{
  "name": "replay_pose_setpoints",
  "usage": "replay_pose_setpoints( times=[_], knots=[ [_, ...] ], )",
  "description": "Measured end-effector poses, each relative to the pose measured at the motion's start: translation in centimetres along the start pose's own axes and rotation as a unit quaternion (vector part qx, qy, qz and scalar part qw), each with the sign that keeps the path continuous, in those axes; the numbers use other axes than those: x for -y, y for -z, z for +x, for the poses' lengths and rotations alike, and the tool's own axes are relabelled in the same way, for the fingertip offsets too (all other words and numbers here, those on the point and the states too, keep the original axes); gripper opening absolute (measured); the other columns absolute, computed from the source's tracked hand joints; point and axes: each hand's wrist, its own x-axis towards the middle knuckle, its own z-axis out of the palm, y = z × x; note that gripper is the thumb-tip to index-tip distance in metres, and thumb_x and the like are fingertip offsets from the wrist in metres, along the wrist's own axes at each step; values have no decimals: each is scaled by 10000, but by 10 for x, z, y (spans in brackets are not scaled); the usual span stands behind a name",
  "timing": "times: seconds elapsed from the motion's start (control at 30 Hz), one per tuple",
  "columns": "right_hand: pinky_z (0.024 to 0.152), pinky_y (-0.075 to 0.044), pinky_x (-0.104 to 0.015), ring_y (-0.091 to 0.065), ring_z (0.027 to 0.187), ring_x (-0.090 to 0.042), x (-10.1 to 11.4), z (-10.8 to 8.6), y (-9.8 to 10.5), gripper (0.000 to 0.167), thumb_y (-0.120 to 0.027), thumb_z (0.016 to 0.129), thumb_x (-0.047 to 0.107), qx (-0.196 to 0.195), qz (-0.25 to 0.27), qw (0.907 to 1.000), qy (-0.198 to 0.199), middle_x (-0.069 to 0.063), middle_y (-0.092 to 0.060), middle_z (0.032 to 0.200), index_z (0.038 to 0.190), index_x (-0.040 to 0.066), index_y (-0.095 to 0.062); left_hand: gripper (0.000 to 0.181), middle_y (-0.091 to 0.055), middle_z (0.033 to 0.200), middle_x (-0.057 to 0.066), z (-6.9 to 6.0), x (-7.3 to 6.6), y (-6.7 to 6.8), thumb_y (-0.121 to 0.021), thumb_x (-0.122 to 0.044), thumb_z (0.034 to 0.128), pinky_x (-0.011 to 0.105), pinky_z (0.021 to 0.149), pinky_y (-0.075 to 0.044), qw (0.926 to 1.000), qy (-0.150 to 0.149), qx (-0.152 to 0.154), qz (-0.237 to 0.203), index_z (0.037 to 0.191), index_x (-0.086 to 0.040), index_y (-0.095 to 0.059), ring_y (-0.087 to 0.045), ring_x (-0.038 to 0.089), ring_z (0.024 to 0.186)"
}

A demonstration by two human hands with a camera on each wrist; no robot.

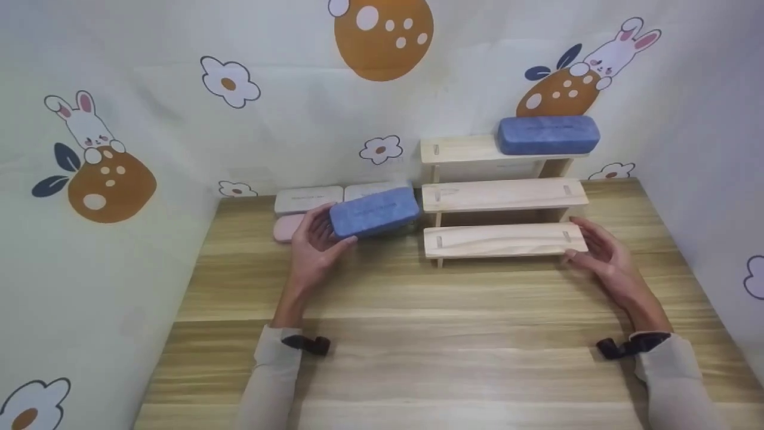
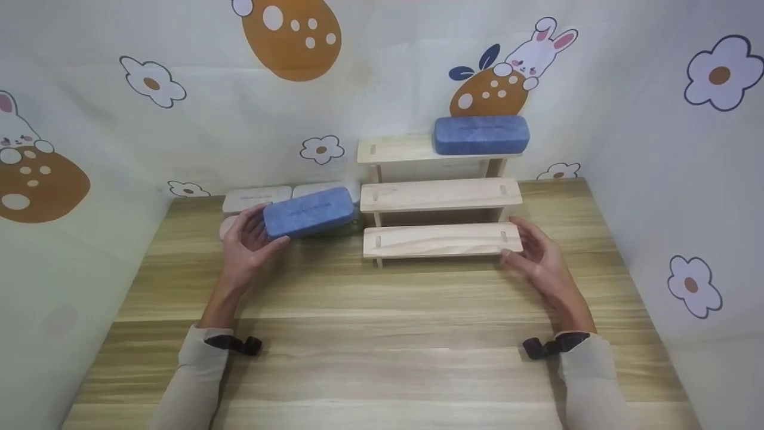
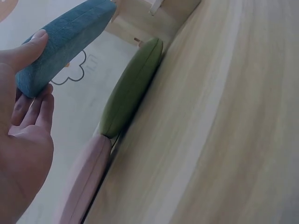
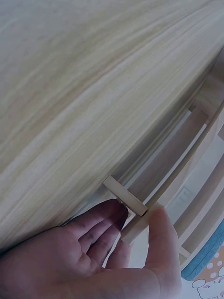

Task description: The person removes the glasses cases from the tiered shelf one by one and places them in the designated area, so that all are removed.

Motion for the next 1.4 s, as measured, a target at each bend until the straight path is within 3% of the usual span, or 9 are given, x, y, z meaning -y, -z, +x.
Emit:
replay_pose_setpoints(
  times=[0.37,0.57,0.83,1.13,1.4],
  knots=[
    [1164,-416,-71,-591,1362,-52,0,-1,-1,708,-724,968,-52,-7,-327,9995,-54,33,-638,1475,1614,-17,-438,762,-663,1465,102,-7,4,6,-972,-59,790,340,1228,-517,9974,314,501,403,1454,-72,-598,-623,274,1400],
    [1172,-420,-81,-599,1365,-59,0,-1,0,712,-717,959,-84,-24,-150,9999,-29,24,-638,1485,1610,-33,-434,800,-657,1472,99,-9,8,9,-977,-58,780,335,1240,-504,9951,493,748,413,1473,-23,-579,-617,271,1406],
    [1151,-440,-87,-617,1339,-51,0,0,-2,693,-699,966,-109,12,70,9999,88,12,-660,1451,1601,-69,-424,786,-671,1459,90,-12,12,14,-983,-60,773,326,1241,-501,9912,695,1033,459,1460,-92,-605,-619,264,1410],
    [1156,-436,-82,-611,1346,-45,-1,0,-1,697,-702,966,-106,-11,3,10000,71,26,-647,1472,1604,-65,-423,775,-672,1467,49,-16,13,15,-986,-130,787,316,1250,-487,9867,816,1199,740,1464,-134,-608,-612,229,1423],
    [1160,-430,-73,-605,1358,-33,0,0,0,708,-708,970,-89,21,-110,9999,30,55,-634,1486,1613,-57,-412,787,-656,1476,58,-16,12,16,-988,-178,788,393,1301,-437,9797,1008,1374,1053,1470,-132,-598,-579,248,1452]
  ],
)
